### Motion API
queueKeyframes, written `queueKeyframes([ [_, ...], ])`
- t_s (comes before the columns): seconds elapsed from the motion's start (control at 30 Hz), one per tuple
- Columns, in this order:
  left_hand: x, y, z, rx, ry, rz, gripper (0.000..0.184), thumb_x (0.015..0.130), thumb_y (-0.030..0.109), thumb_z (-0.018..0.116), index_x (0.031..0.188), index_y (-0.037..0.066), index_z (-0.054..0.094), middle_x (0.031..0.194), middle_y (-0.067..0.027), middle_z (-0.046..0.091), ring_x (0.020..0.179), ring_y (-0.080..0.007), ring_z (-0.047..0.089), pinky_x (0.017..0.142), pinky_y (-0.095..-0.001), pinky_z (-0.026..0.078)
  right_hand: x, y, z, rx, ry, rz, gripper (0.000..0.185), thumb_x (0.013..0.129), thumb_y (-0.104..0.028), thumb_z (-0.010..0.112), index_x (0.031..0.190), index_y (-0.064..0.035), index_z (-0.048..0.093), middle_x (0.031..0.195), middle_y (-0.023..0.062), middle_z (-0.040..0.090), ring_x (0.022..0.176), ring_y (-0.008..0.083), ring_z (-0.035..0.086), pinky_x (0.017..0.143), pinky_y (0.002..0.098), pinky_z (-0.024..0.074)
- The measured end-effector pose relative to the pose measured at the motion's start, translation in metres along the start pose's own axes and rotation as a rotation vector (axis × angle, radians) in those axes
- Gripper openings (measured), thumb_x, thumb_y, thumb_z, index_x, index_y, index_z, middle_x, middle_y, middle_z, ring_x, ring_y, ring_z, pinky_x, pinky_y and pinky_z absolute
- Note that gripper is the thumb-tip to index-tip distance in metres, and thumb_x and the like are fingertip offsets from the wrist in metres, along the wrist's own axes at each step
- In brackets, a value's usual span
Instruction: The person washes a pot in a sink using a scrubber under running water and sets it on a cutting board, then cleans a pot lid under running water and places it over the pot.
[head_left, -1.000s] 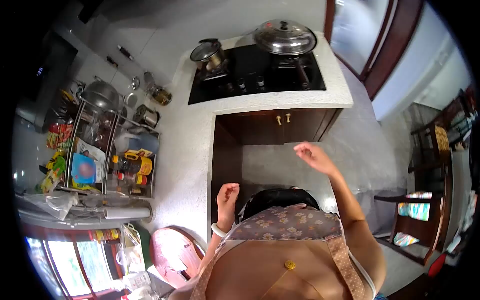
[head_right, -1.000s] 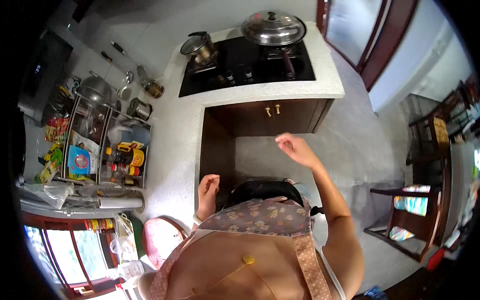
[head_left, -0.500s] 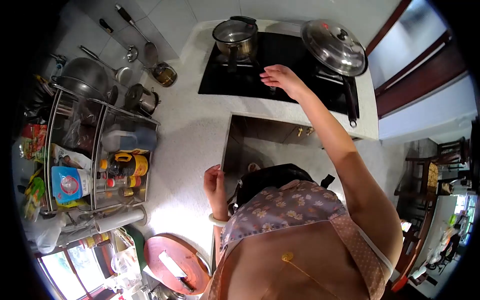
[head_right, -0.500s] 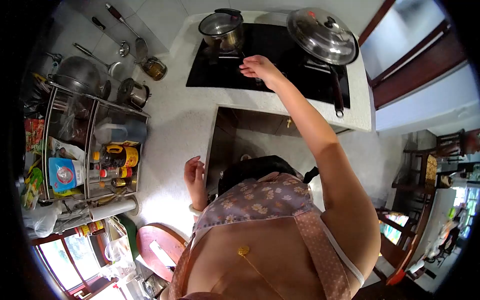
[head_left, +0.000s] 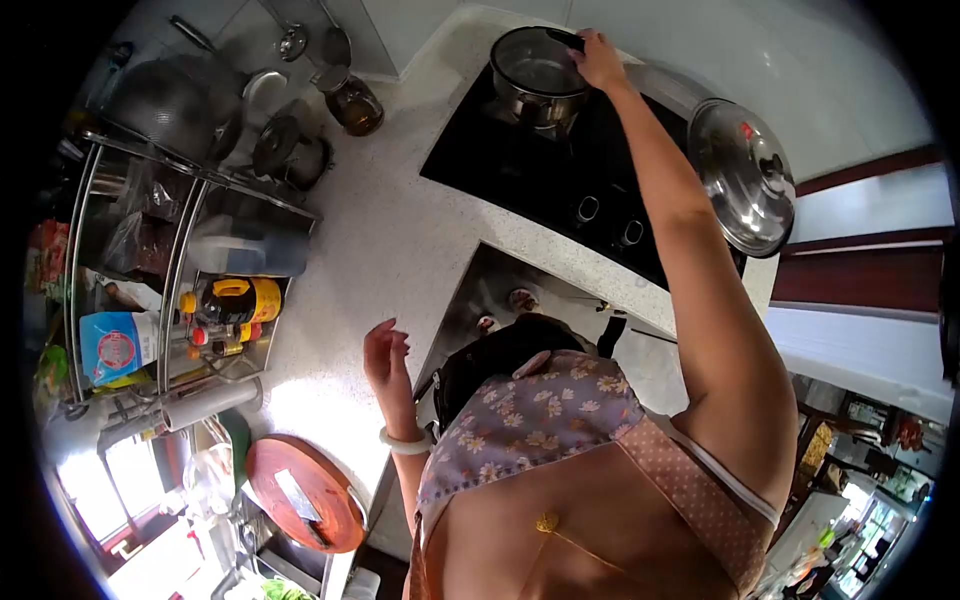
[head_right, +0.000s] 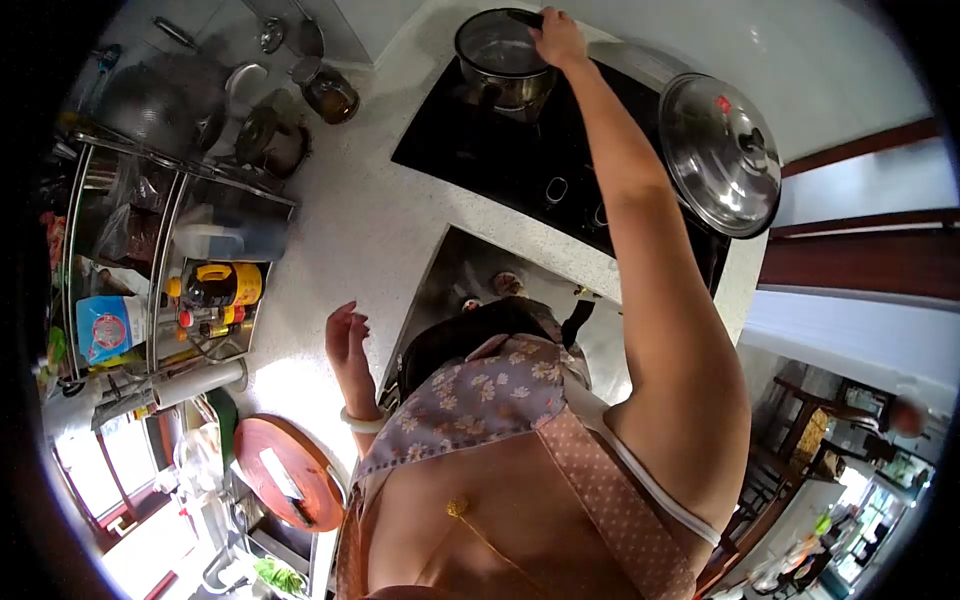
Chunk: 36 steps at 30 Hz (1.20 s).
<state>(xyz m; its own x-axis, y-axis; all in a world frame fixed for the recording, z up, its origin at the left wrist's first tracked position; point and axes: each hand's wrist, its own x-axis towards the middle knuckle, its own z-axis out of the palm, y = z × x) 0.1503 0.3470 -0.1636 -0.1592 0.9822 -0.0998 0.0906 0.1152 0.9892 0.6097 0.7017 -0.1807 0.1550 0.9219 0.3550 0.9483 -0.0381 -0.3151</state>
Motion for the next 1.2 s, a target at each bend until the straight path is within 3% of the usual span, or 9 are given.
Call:
queueKeyframes([
  [0.23,0.02,0.01,0.03,0.009,-0.112,-0.004,0.021,0.094,0.01,0.053,0.113,0.001,0.056,0.09,-0.0036,0.06,0.085,-0.0118,0.056,0.074,-0.0251,0.045,0.009,0.039,0.006,0.493,0.083,-0.056,0.043,0.093,-0.029,0.058,0.122,0.0001,0.048,0.112,0.0197,0.057,0.096,0.0296,0.057,0.08,0.0424,0.0456],
  [0.27,0.022,0.011,0.033,0.013,-0.099,-0.011,0.021,0.094,0.01,0.053,0.113,0.001,0.056,0.09,-0.0037,0.06,0.085,-0.0118,0.056,0.074,-0.0252,0.045,0.008,0.026,-0.017,0.449,0.094,-0.06,0.046,0.091,-0.031,0.061,0.123,-0.0002,0.048,0.11,0.0194,0.057,0.088,0.0251,0.059,0.075,0.0392,0.0477],
  [0.37,0.029,0.007,0.04,0.004,-0.087,-0.038,0.021,0.096,0.013,0.052,0.112,0.001,0.056,0.091,-0.0043,0.06,0.084,-0.0118,0.056,0.075,-0.0255,0.045,-0.007,-0.033,-0.077,0.592,0.105,-0.168,0.046,0.091,-0.048,0.054,0.117,-0.0099,0.05,0.11,0.0154,0.057,0.1,0.0239,0.053,0.093,0.0373,0.037],
  [0.43,0.033,0.008,0.044,-0.023,-0.08,-0.054,0.022,0.096,0.016,0.051,0.112,0.001,0.057,0.091,-0.0045,0.06,0.083,-0.0117,0.055,0.075,-0.0257,0.044,-0.037,-0.1,-0.106,0.685,0.06,-0.193,0.046,0.09,-0.03,0.062,0.124,-0.0013,0.048,0.108,0.0191,0.059,0.078,0.0217,0.06,0.07,0.0363,0.0491],
  [0.5,0.038,0.012,0.05,-0.066,-0.066,-0.072,0.023,0.097,0.018,0.05,0.111,0.001,0.057,0.091,-0.0046,0.06,0.082,-0.0116,0.055,0.075,-0.0258,0.044,-0.07,-0.148,-0.093,0.589,0.088,-0.337,0.046,0.089,-0.029,0.063,0.122,-0.0018,0.048,0.104,0.0183,0.059,0.074,0.0222,0.061,0.069,0.0341,0.0501],
  [0.6,0.043,0.013,0.051,-0.104,-0.027,-0.08,0.024,0.097,0.018,0.05,0.111,0.001,0.057,0.09,-0.0046,0.06,0.081,-0.0114,0.054,0.075,-0.0258,0.044,-0.125,-0.212,-0.042,0.736,-0.214,-0.34,0.042,0.086,-0.023,0.065,0.117,-0.002,0.048,0.107,0.0185,0.054,0.101,0.0295,0.054,0.086,0.0395,0.0439],
  [0.83,0.014,0.007,0.02,-0.132,0.168,-0.064,0.023,0.095,0.016,0.052,0.112,0.001,0.058,0.092,-0.0042,0.06,0.083,-0.0108,0.052,0.076,-0.0251,0.043,-0.205,-0.247,0.082,0.786,-0.257,-0.506,0.041,0.075,-0.007,0.071,0.108,-0.0006,0.047,0.101,0.0185,0.053,0.098,0.0368,0.051,0.085,0.0446,0.0386],
  [0.87,0.008,0.005,0.017,-0.137,0.188,-0.075,0.023,0.095,0.016,0.054,0.113,0.002,0.058,0.091,-0.0014,0.057,0.082,-0.0079,0.049,0.077,-0.0223,0.042,-0.21,-0.245,0.09,0.762,-0.139,-0.521,0.041,0.075,-0.006,0.071,0.108,-0.0006,0.047,0.1,0.0189,0.052,0.096,0.0374,0.051,0.085,0.0445,0.0386],
  [1.2,-0.014,-0.01,0.014,-0.197,0.339,-0.125,0.021,0.095,0.014,0.052,0.11,0.002,0.058,0.091,-0.0023,0.059,0.08,-0.0082,0.051,0.075,-0.0222,0.042,-0.226,-0.223,0.134,0.819,-0.303,-0.478,0.043,0.078,-0.01,0.071,0.111,0.0038,0.049,0.106,0.021,0.053,0.101,0.0371,0.051,0.088,0.0446,0.0396],
])
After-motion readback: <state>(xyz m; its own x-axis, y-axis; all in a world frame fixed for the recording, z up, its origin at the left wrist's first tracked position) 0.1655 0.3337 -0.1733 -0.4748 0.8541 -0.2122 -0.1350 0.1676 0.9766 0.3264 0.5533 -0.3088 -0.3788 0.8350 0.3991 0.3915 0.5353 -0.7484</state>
